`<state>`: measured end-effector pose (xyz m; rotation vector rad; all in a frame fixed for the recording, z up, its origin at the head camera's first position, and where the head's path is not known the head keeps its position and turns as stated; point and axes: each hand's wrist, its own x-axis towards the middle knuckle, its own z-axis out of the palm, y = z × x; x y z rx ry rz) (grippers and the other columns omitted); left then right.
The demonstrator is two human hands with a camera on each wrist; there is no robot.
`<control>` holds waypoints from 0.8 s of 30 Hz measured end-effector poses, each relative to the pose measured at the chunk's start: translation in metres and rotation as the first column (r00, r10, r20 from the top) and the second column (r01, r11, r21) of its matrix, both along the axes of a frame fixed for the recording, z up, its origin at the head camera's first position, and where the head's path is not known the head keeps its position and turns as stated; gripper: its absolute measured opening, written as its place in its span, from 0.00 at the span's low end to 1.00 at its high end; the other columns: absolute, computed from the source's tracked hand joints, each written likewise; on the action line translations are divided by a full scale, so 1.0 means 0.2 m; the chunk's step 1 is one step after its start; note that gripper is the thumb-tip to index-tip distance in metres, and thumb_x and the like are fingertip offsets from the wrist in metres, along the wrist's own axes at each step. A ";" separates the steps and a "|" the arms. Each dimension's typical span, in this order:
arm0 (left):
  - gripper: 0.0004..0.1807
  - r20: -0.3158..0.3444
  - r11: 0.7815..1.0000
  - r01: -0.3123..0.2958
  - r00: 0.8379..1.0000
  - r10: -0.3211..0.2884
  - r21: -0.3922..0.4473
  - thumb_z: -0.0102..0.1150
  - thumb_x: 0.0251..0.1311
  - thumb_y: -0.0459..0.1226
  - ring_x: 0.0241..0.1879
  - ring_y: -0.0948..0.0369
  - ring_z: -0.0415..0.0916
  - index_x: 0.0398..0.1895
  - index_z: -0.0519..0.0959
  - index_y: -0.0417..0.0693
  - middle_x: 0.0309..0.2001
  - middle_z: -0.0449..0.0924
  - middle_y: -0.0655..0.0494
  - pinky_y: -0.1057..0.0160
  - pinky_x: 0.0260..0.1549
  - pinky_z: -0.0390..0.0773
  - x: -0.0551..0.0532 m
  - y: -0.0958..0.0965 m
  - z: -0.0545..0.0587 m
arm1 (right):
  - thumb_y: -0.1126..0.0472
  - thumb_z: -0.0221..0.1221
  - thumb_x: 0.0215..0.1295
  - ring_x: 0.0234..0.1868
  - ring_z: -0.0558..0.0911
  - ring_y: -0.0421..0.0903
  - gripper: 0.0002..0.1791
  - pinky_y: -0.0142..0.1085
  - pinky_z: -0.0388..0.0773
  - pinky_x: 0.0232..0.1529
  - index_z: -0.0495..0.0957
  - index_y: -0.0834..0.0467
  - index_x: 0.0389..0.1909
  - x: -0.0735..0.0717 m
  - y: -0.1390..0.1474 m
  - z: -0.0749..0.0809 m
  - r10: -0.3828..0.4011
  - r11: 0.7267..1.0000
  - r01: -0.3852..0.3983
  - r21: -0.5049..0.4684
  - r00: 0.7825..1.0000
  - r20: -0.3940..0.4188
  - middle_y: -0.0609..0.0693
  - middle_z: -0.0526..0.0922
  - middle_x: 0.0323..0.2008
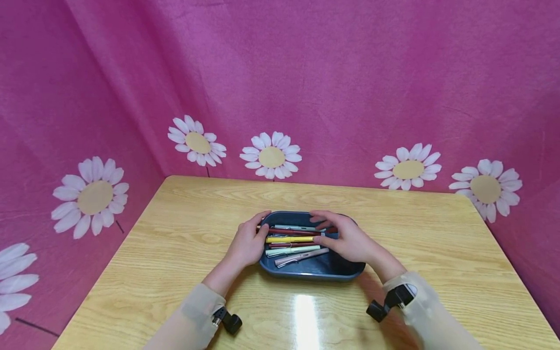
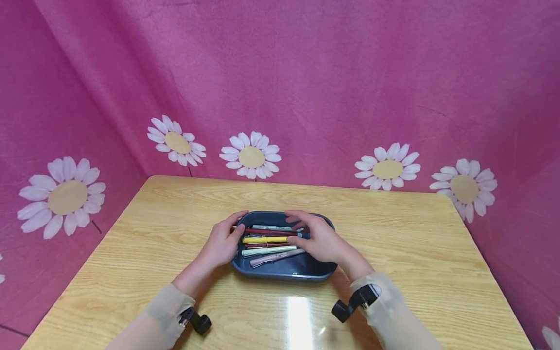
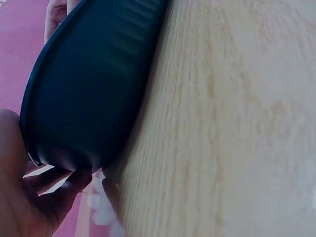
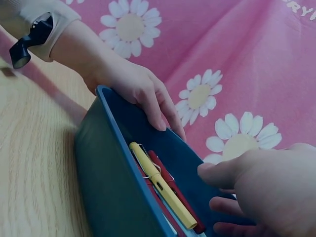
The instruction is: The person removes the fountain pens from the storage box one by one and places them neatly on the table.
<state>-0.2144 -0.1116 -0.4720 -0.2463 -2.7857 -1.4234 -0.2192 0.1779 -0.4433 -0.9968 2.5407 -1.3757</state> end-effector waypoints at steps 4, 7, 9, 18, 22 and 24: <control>0.24 0.015 1.000 -0.007 1.000 0.007 0.007 0.47 0.83 0.39 0.62 0.49 0.76 0.77 0.72 0.51 0.66 0.78 0.44 0.44 0.67 0.72 0.00 0.00 0.00 | 0.67 0.68 0.70 0.58 0.84 0.60 0.32 0.58 0.78 0.61 0.71 0.65 0.73 -0.02 -0.02 0.00 0.017 1.000 -0.017 0.016 1.000 0.006 0.62 0.81 0.63; 0.24 0.016 1.000 -0.005 1.000 0.005 0.011 0.46 0.83 0.39 0.62 0.49 0.76 0.78 0.71 0.50 0.66 0.78 0.43 0.44 0.67 0.72 0.00 0.00 -0.01 | 0.67 0.68 0.70 0.58 0.84 0.59 0.31 0.57 0.78 0.61 0.73 0.66 0.71 -0.04 -0.03 0.00 0.023 0.999 -0.024 0.034 1.000 0.021 0.62 0.82 0.61; 0.24 0.015 1.000 -0.002 1.000 0.001 0.012 0.46 0.83 0.39 0.62 0.49 0.76 0.78 0.71 0.50 0.66 0.78 0.44 0.44 0.67 0.72 0.00 0.00 -0.01 | 0.67 0.68 0.70 0.58 0.83 0.59 0.30 0.57 0.78 0.61 0.73 0.66 0.71 -0.04 -0.04 0.00 0.027 0.999 -0.028 0.043 0.999 0.030 0.62 0.82 0.61; 0.24 0.021 1.000 -0.004 1.000 0.004 0.025 0.46 0.84 0.40 0.62 0.49 0.76 0.78 0.72 0.51 0.67 0.78 0.44 0.44 0.67 0.72 0.00 -0.01 -0.02 | 0.68 0.68 0.70 0.56 0.85 0.56 0.27 0.56 0.80 0.58 0.75 0.66 0.68 -0.07 -0.08 -0.03 0.031 0.998 -0.035 0.061 0.998 0.057 0.60 0.85 0.58; 0.24 0.028 0.999 -0.007 1.000 0.006 0.035 0.46 0.84 0.40 0.63 0.49 0.76 0.78 0.71 0.51 0.68 0.77 0.44 0.44 0.68 0.71 0.00 -0.01 -0.02 | 0.68 0.69 0.69 0.55 0.85 0.55 0.27 0.55 0.81 0.57 0.76 0.65 0.67 -0.08 -0.09 -0.04 0.032 0.997 -0.036 0.071 0.998 0.058 0.59 0.85 0.57; 0.24 0.033 0.999 -0.011 0.999 0.010 0.041 0.46 0.84 0.41 0.64 0.49 0.75 0.78 0.71 0.51 0.69 0.76 0.44 0.44 0.69 0.70 0.00 -0.01 -0.02 | 0.68 0.69 0.69 0.55 0.85 0.54 0.26 0.54 0.81 0.57 0.77 0.64 0.67 -0.08 -0.10 -0.04 0.030 0.996 -0.034 0.082 0.998 0.053 0.58 0.85 0.57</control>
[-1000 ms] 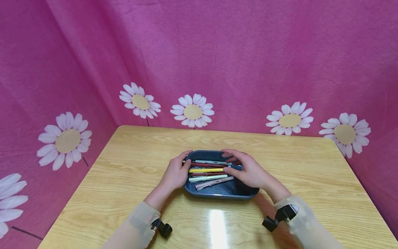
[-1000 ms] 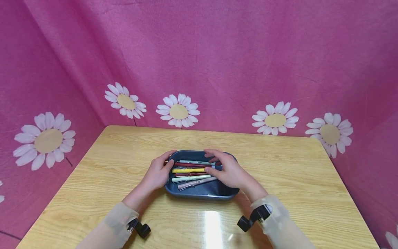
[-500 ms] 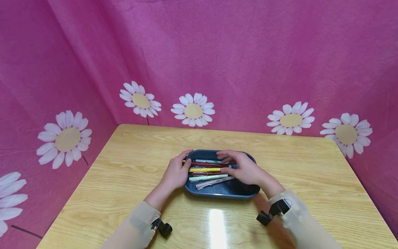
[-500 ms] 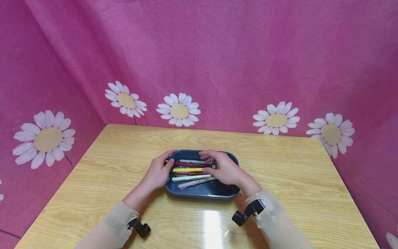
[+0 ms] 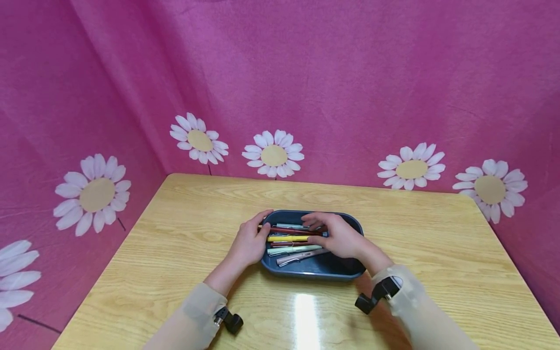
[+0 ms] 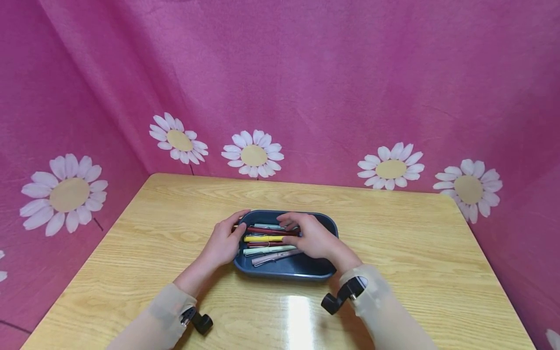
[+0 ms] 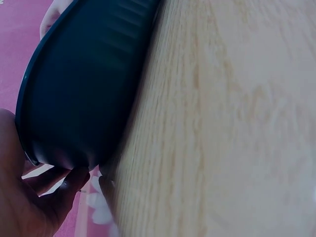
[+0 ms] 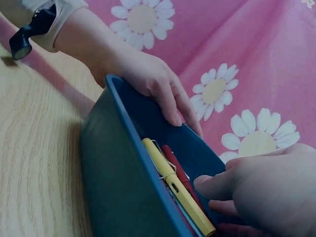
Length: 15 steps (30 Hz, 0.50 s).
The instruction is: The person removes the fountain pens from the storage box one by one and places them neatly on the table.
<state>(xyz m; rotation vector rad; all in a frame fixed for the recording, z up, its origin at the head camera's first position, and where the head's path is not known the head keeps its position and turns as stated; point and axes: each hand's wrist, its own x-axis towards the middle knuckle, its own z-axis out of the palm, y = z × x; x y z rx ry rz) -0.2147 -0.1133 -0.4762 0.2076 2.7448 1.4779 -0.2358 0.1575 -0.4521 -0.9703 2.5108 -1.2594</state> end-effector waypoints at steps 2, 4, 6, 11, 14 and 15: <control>0.24 0.006 1.000 -0.003 1.000 0.003 0.007 0.46 0.84 0.41 0.64 0.49 0.75 0.79 0.70 0.51 0.69 0.76 0.44 0.44 0.69 0.70 0.00 0.00 0.00 | 0.68 0.69 0.69 0.55 0.84 0.53 0.25 0.54 0.81 0.57 0.78 0.64 0.66 0.00 -0.01 0.00 -0.001 1.000 0.001 0.018 1.000 -0.014 0.57 0.85 0.57; 0.24 0.007 1.000 -0.005 1.000 0.005 0.010 0.46 0.84 0.41 0.64 0.49 0.75 0.79 0.70 0.52 0.69 0.76 0.44 0.43 0.69 0.70 0.00 0.00 0.00 | 0.68 0.68 0.69 0.55 0.84 0.52 0.23 0.53 0.80 0.59 0.79 0.63 0.64 0.00 -0.02 0.00 -0.003 0.999 0.004 0.035 1.000 -0.018 0.56 0.86 0.56; 0.24 0.007 1.000 -0.006 1.000 0.006 0.011 0.46 0.84 0.41 0.64 0.49 0.75 0.78 0.71 0.52 0.69 0.76 0.44 0.44 0.69 0.70 0.00 0.00 0.00 | 0.68 0.68 0.70 0.55 0.84 0.52 0.22 0.53 0.79 0.60 0.80 0.63 0.63 0.00 -0.03 0.00 -0.004 0.999 0.005 0.051 1.000 -0.024 0.55 0.86 0.55; 0.24 0.006 1.000 -0.010 1.000 0.010 0.005 0.46 0.84 0.41 0.63 0.49 0.76 0.78 0.71 0.53 0.69 0.76 0.44 0.43 0.68 0.71 0.01 0.01 0.00 | 0.69 0.67 0.71 0.53 0.83 0.50 0.19 0.53 0.78 0.61 0.82 0.61 0.61 0.00 -0.06 -0.01 -0.022 0.996 0.023 0.088 1.000 -0.011 0.53 0.86 0.52; 0.24 0.011 1.000 -0.014 1.000 0.014 0.007 0.46 0.84 0.41 0.64 0.49 0.75 0.78 0.71 0.53 0.69 0.76 0.45 0.43 0.69 0.70 0.01 0.01 0.00 | 0.69 0.66 0.72 0.52 0.83 0.49 0.18 0.52 0.79 0.60 0.82 0.61 0.61 0.00 -0.07 -0.01 -0.031 0.994 0.031 0.109 1.000 -0.006 0.53 0.86 0.51; 0.24 0.013 1.000 -0.015 1.000 0.015 0.008 0.47 0.84 0.41 0.64 0.49 0.75 0.78 0.71 0.54 0.69 0.76 0.45 0.43 0.69 0.70 0.01 0.01 0.00 | 0.69 0.66 0.72 0.51 0.83 0.49 0.18 0.52 0.79 0.60 0.82 0.62 0.61 0.00 -0.08 -0.01 -0.033 0.992 0.034 0.118 0.999 -0.005 0.53 0.86 0.51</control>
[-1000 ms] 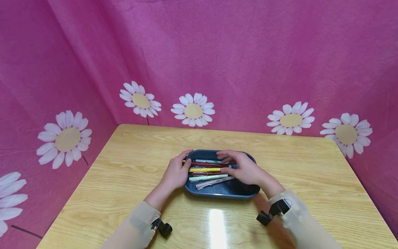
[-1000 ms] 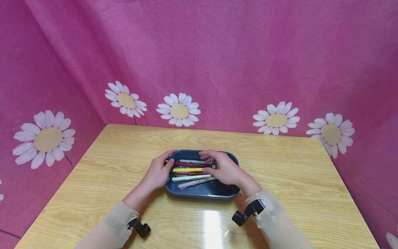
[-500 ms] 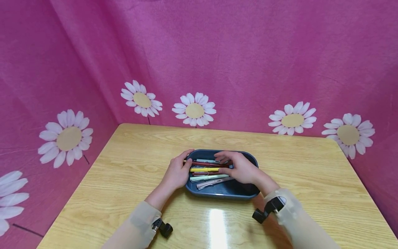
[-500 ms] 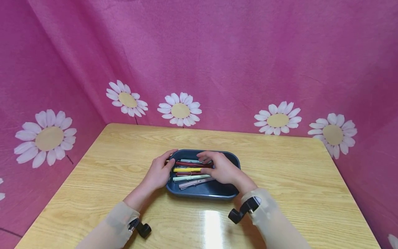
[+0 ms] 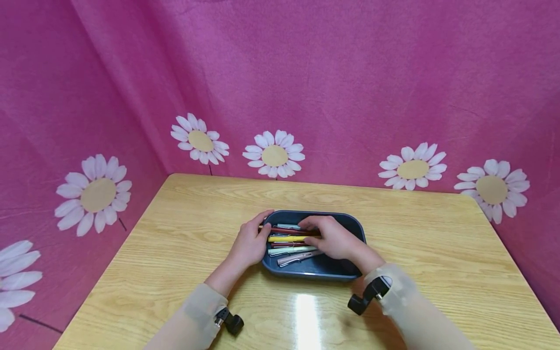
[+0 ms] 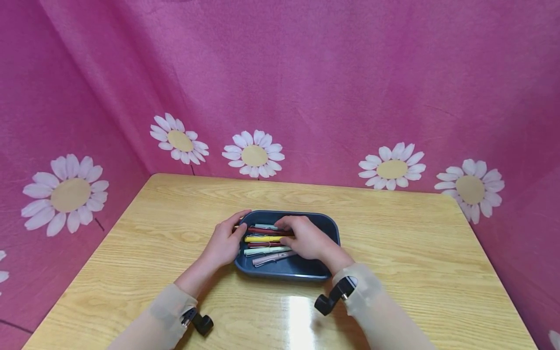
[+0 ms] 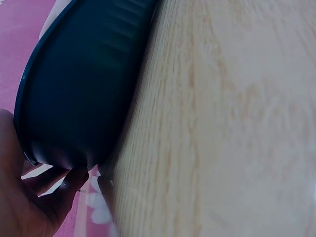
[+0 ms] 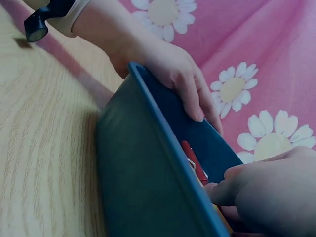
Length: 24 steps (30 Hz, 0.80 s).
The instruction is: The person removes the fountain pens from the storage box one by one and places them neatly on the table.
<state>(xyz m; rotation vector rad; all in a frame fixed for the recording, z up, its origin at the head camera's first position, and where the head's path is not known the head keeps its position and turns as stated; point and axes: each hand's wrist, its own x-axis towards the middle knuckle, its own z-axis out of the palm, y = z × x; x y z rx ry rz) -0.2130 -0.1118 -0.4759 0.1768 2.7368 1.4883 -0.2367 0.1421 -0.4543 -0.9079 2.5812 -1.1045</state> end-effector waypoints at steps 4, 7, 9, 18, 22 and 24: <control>0.24 0.003 1.000 0.001 1.000 -0.001 0.009 0.47 0.84 0.41 0.64 0.49 0.75 0.78 0.71 0.54 0.69 0.76 0.45 0.43 0.69 0.70 0.00 0.00 0.00 | 0.69 0.66 0.71 0.50 0.83 0.47 0.18 0.50 0.80 0.60 0.82 0.62 0.60 -0.01 -0.01 -0.01 -0.012 0.999 0.012 0.040 1.000 -0.007 0.52 0.87 0.50; 0.24 -0.005 1.000 0.003 1.000 -0.003 0.010 0.47 0.84 0.41 0.64 0.49 0.75 0.78 0.71 0.53 0.69 0.76 0.45 0.43 0.69 0.70 0.00 0.00 0.00 | 0.71 0.66 0.70 0.49 0.83 0.46 0.17 0.50 0.80 0.60 0.83 0.62 0.59 -0.01 -0.02 -0.01 -0.023 0.998 0.024 0.058 1.000 -0.017 0.51 0.87 0.50; 0.24 -0.008 1.000 0.000 1.000 0.001 0.008 0.47 0.84 0.41 0.64 0.49 0.76 0.78 0.71 0.54 0.69 0.76 0.45 0.44 0.69 0.70 0.00 0.00 0.00 | 0.71 0.67 0.70 0.49 0.83 0.46 0.17 0.50 0.80 0.59 0.83 0.62 0.58 -0.02 -0.03 -0.01 -0.026 0.998 0.027 0.062 0.999 -0.023 0.51 0.87 0.49; 0.24 0.005 1.000 -0.010 1.000 0.010 0.008 0.47 0.84 0.42 0.65 0.49 0.75 0.78 0.71 0.56 0.70 0.76 0.47 0.43 0.69 0.70 0.00 0.00 -0.01 | 0.74 0.69 0.64 0.41 0.83 0.42 0.16 0.46 0.84 0.50 0.85 0.64 0.53 -0.02 -0.05 -0.02 -0.025 0.996 0.032 0.081 0.996 -0.080 0.49 0.87 0.41; 0.24 -0.009 1.000 -0.004 1.000 0.004 0.006 0.46 0.84 0.41 0.64 0.49 0.76 0.78 0.72 0.55 0.68 0.77 0.46 0.43 0.68 0.71 0.00 0.00 -0.01 | 0.75 0.69 0.64 0.39 0.83 0.41 0.16 0.44 0.84 0.47 0.86 0.65 0.52 -0.02 -0.05 -0.02 -0.037 0.994 0.045 0.096 0.996 -0.084 0.48 0.87 0.38; 0.23 -0.012 1.000 -0.005 1.000 0.005 0.003 0.46 0.84 0.40 0.62 0.49 0.77 0.77 0.72 0.55 0.66 0.78 0.45 0.44 0.67 0.72 0.00 0.00 -0.01 | 0.75 0.68 0.65 0.39 0.82 0.41 0.15 0.43 0.84 0.46 0.86 0.65 0.52 -0.01 -0.05 -0.02 -0.038 0.993 0.047 0.105 0.996 -0.081 0.48 0.86 0.38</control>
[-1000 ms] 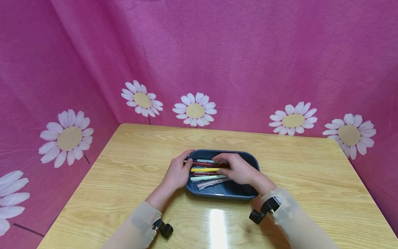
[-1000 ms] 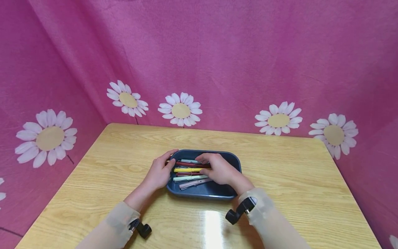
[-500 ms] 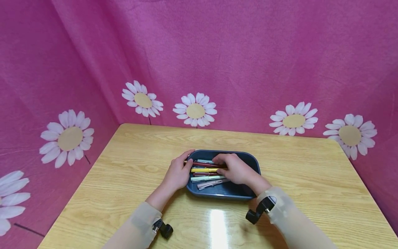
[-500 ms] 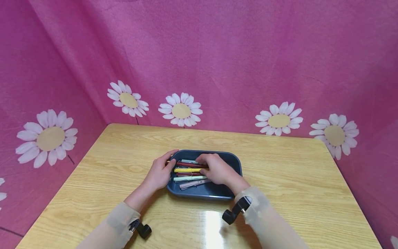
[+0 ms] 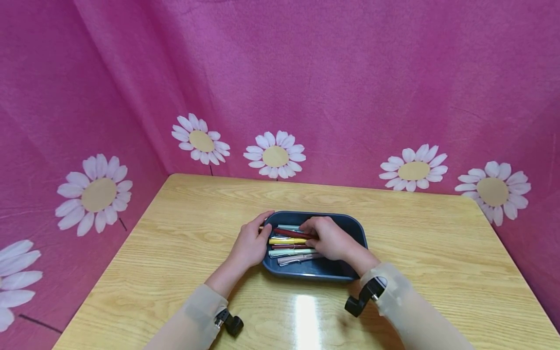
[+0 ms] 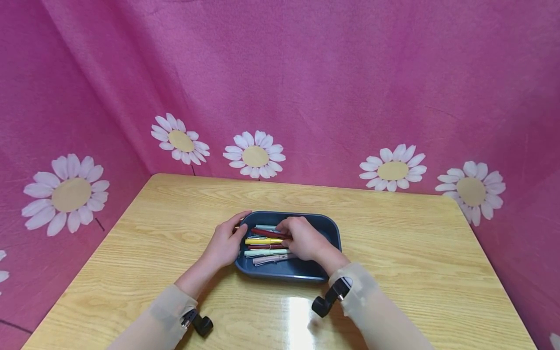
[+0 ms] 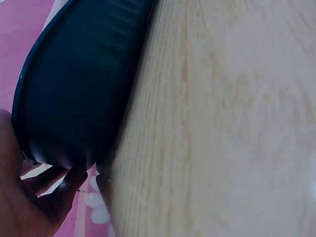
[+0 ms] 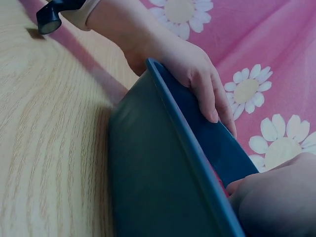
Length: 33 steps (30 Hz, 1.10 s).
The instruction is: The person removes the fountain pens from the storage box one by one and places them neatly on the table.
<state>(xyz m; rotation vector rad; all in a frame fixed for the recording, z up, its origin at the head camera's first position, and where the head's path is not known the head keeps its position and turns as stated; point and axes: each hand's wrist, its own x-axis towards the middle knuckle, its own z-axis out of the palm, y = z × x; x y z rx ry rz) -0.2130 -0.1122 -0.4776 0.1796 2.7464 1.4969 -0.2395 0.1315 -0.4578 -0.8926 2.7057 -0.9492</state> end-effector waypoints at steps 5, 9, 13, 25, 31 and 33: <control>0.24 -0.003 1.000 -0.001 1.000 0.001 0.001 0.46 0.84 0.41 0.60 0.50 0.78 0.78 0.72 0.55 0.64 0.80 0.45 0.44 0.65 0.74 0.00 0.00 0.00 | 0.76 0.65 0.66 0.39 0.81 0.41 0.14 0.41 0.83 0.45 0.87 0.64 0.50 0.01 0.01 0.02 0.014 1.000 -0.014 0.010 1.000 -0.006 0.48 0.85 0.39; 0.24 -0.004 1.000 0.000 1.000 0.000 0.008 0.47 0.83 0.41 0.57 0.50 0.78 0.77 0.72 0.56 0.62 0.81 0.46 0.45 0.63 0.75 0.00 0.00 -0.01 | 0.77 0.63 0.68 0.42 0.82 0.43 0.14 0.43 0.83 0.47 0.87 0.63 0.50 0.01 0.03 0.02 0.022 1.000 -0.022 -0.016 0.999 -0.029 0.49 0.86 0.41; 0.24 0.004 1.000 0.002 1.000 -0.002 0.015 0.47 0.83 0.41 0.57 0.51 0.78 0.78 0.72 0.57 0.62 0.80 0.46 0.46 0.63 0.76 0.01 0.00 0.00 | 0.74 0.63 0.71 0.44 0.84 0.43 0.12 0.45 0.83 0.49 0.87 0.64 0.51 0.00 0.04 0.02 0.019 0.998 -0.020 -0.051 1.000 -0.016 0.50 0.88 0.42; 0.24 0.013 1.000 0.004 1.000 -0.004 0.009 0.47 0.84 0.42 0.59 0.49 0.77 0.79 0.71 0.55 0.64 0.79 0.46 0.44 0.65 0.74 0.01 0.00 0.00 | 0.72 0.61 0.75 0.47 0.84 0.42 0.13 0.45 0.82 0.52 0.85 0.64 0.56 0.01 0.06 0.06 0.019 0.993 -0.011 -0.119 0.998 0.067 0.49 0.88 0.46; 0.25 0.021 1.000 -0.004 1.000 0.004 0.013 0.46 0.84 0.42 0.59 0.49 0.77 0.79 0.70 0.55 0.66 0.78 0.46 0.43 0.66 0.73 0.01 0.00 0.00 | 0.66 0.62 0.76 0.46 0.83 0.43 0.11 0.44 0.81 0.50 0.85 0.60 0.56 0.02 0.06 0.07 0.002 0.988 0.012 -0.151 0.996 0.093 0.48 0.88 0.46; 0.25 0.022 1.000 -0.006 1.000 0.006 0.013 0.46 0.84 0.42 0.59 0.49 0.76 0.79 0.70 0.55 0.66 0.77 0.46 0.43 0.66 0.73 0.01 0.00 0.01 | 0.65 0.62 0.76 0.46 0.83 0.42 0.11 0.44 0.80 0.51 0.85 0.59 0.56 0.03 0.07 0.08 -0.004 0.988 0.019 -0.154 0.995 0.096 0.47 0.88 0.45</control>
